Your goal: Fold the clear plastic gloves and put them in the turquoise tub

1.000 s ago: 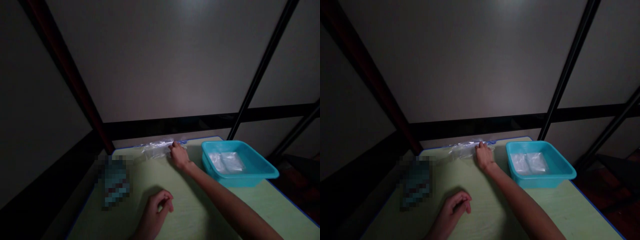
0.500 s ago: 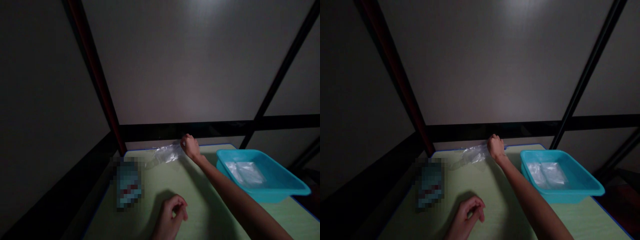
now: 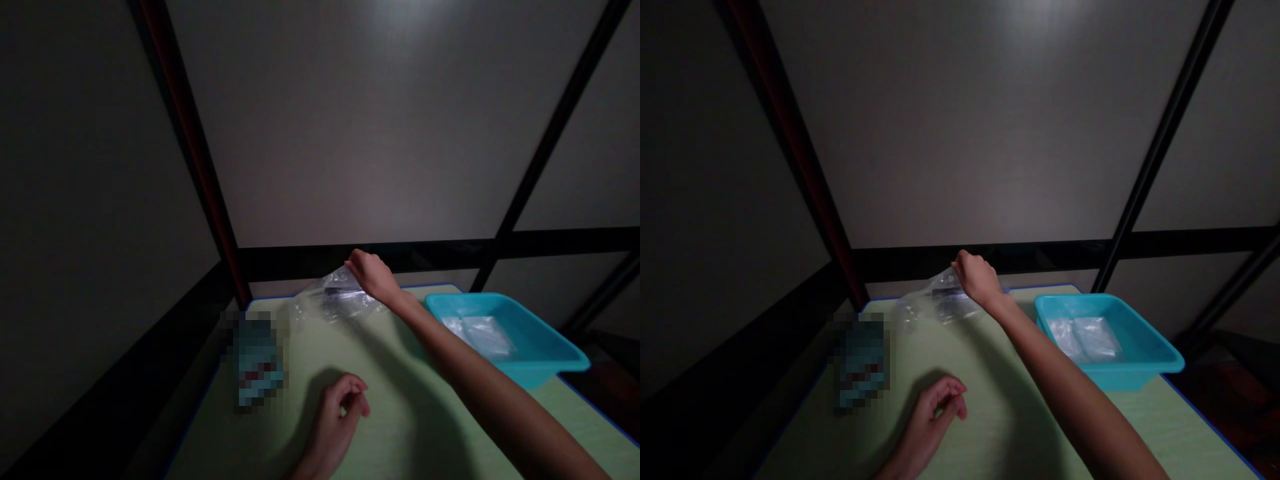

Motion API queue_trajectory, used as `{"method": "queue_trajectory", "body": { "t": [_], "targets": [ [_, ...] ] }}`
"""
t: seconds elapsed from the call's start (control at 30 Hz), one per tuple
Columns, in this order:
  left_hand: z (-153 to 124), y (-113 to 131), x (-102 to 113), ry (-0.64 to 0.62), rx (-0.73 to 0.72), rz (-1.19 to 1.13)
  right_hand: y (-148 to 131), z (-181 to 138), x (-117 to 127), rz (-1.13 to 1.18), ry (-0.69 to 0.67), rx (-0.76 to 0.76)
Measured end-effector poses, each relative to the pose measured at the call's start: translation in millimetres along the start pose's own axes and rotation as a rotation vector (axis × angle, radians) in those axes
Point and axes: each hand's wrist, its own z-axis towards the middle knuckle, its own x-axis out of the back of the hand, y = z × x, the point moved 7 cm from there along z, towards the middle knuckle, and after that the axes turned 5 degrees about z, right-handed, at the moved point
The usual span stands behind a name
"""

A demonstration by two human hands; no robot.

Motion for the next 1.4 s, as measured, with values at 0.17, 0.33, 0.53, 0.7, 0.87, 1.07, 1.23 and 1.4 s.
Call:
{"method": "queue_trajectory", "body": {
  "t": [0.17,0.33,0.53,0.7,0.87,1.07,1.23,1.4],
  "targets": [
    [0.7,4.0,4.4,0.074,-0.094,-0.058,-11.1,-32.2,2.9,0.182,-0.066,0.092],
    [3.8,-2.5,32.9,0.407,-0.128,-0.054,-18.6,-71.5,-2.3,0.479,-0.162,0.168],
    [-0.2,19.3,66.0,0.742,-0.305,0.295,-17.6,-106.7,-10.0,0.695,-0.334,0.083],
    [7.3,57.1,65.8,0.557,-0.533,0.457,-6.9,-119.2,-12.7,0.871,-0.381,-0.044],
    [20.7,75.8,59.5,0.088,-0.408,0.342,15.7,-119.1,-10.9,1.026,-0.297,-0.218],
    [20.8,74.8,57.0,-0.231,0.007,-0.014,29.4,-125.0,-4.9,1.179,-0.248,-0.311],
    [18.8,56.7,47.7,-0.334,0.186,-0.155,30.9,-142.2,-4.2,1.207,-0.232,-0.326],
    [15.4,26.1,47.0,-0.286,0.211,0.006,47.8,-164.9,-28.7,1.100,-0.293,-0.476]
  ]
}}
